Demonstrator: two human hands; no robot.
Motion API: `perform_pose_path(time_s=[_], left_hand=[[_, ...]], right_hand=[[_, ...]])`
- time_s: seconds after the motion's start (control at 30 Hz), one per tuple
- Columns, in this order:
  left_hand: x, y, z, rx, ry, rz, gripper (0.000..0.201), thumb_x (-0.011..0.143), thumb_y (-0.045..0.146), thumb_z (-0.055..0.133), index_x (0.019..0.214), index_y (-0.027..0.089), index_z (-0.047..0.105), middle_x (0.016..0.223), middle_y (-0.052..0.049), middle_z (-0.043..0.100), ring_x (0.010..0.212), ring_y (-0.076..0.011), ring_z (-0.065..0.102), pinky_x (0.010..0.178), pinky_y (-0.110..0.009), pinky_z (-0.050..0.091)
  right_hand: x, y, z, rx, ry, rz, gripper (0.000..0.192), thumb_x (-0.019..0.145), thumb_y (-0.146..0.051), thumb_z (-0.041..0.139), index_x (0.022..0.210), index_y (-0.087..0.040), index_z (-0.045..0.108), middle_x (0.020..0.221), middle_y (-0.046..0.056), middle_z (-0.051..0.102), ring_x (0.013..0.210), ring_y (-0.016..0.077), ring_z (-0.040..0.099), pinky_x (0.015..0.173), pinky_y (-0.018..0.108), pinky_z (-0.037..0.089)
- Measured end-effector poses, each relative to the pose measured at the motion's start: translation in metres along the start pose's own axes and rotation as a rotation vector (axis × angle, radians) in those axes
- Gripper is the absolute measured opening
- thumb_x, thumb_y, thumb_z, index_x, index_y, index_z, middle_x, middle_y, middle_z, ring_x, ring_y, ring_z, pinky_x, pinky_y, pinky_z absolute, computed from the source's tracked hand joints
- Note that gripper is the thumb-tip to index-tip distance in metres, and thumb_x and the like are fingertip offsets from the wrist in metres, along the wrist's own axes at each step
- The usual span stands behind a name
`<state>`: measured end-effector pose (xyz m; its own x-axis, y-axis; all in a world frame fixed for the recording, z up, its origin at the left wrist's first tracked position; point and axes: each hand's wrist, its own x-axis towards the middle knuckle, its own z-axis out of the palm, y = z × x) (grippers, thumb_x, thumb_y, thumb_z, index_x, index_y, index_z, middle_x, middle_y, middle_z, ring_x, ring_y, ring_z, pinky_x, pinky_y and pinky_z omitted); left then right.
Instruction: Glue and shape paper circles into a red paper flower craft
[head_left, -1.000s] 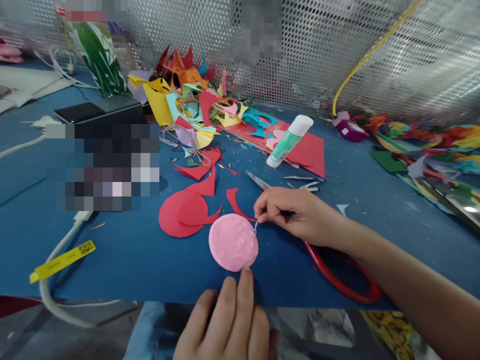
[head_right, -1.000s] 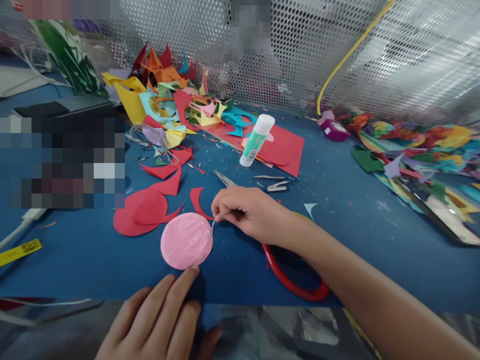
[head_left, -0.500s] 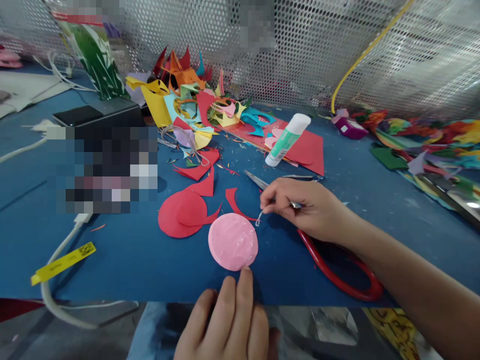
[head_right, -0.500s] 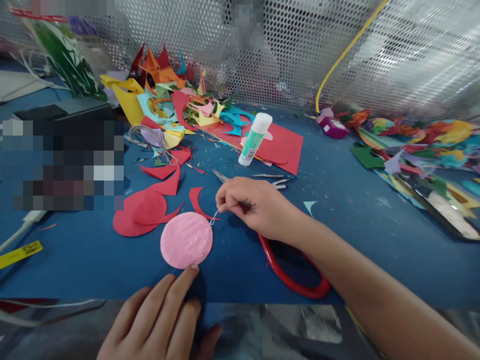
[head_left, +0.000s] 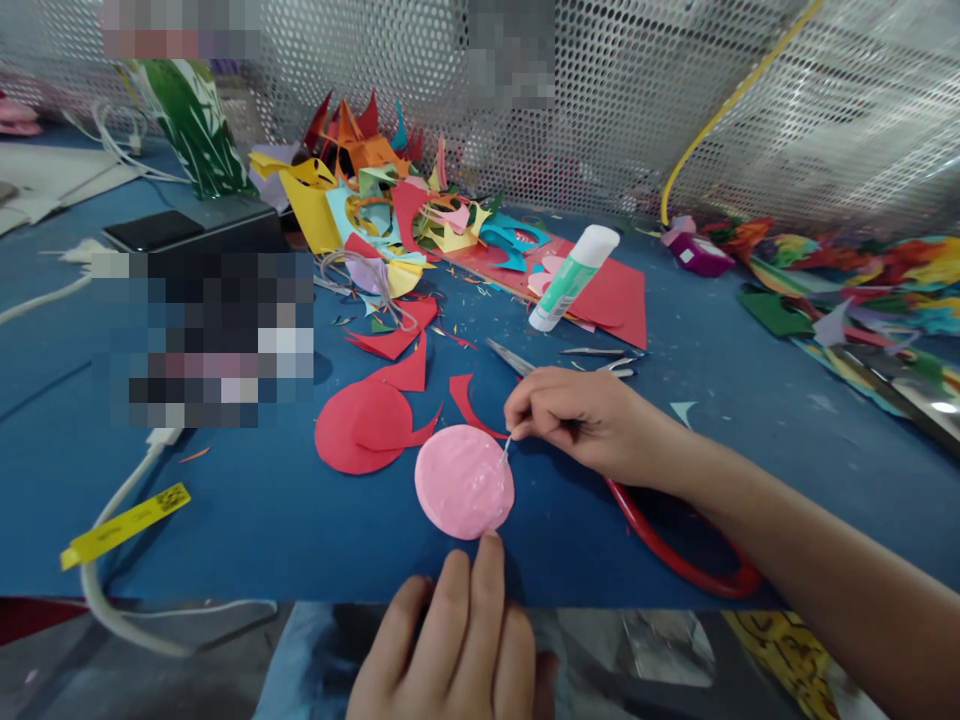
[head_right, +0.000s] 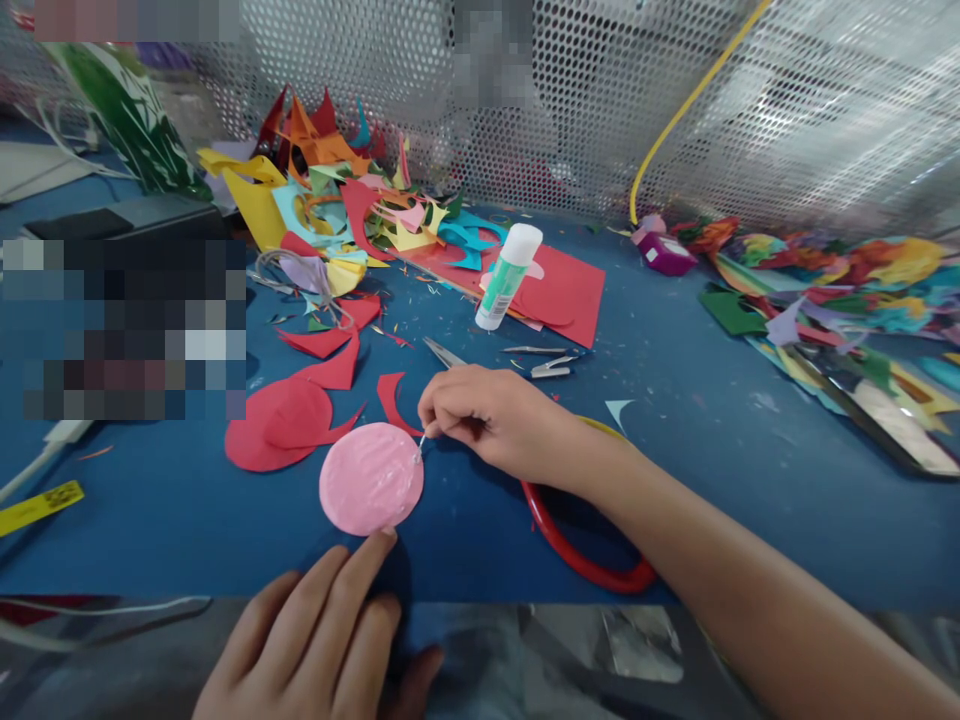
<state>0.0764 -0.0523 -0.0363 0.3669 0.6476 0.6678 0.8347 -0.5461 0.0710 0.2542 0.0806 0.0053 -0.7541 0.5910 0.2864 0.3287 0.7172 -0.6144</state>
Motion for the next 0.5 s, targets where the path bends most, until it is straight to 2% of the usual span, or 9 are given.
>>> perform_pose_path(time_s=[0.33, 0.5], left_hand=[[0.0001, -0.0006, -0.0011, 0.007, -0.004, 0.014, 0.025, 0.087, 0.027, 0.042, 0.068, 0.018, 0.057, 0.086, -0.001, 0.071, 0.074, -0.0139, 0.061, 0.069, -0.029, 0.036], [-0.001, -0.0009, -0.0008, 0.011, -0.011, 0.02, 0.023, 0.085, 0.028, 0.044, 0.068, 0.018, 0.056, 0.087, -0.001, 0.071, 0.075, -0.0139, 0.06, 0.068, -0.028, 0.036]], right_hand=[[-0.0012, -0.0018, -0.0006, -0.045, 0.003, -0.013, 0.034, 0.065, 0.011, 0.04, 0.055, -0.019, 0.028, 0.076, 0.002, 0.058, 0.072, 0.0083, 0.054, 0.067, 0.02, 0.043], [0.0, -0.0055, 0.001, -0.036, -0.05, -0.063, 0.033, 0.069, 0.008, 0.042, 0.055, -0.019, 0.028, 0.074, 0.001, 0.059, 0.071, 0.0091, 0.054, 0.071, 0.024, 0.042]])
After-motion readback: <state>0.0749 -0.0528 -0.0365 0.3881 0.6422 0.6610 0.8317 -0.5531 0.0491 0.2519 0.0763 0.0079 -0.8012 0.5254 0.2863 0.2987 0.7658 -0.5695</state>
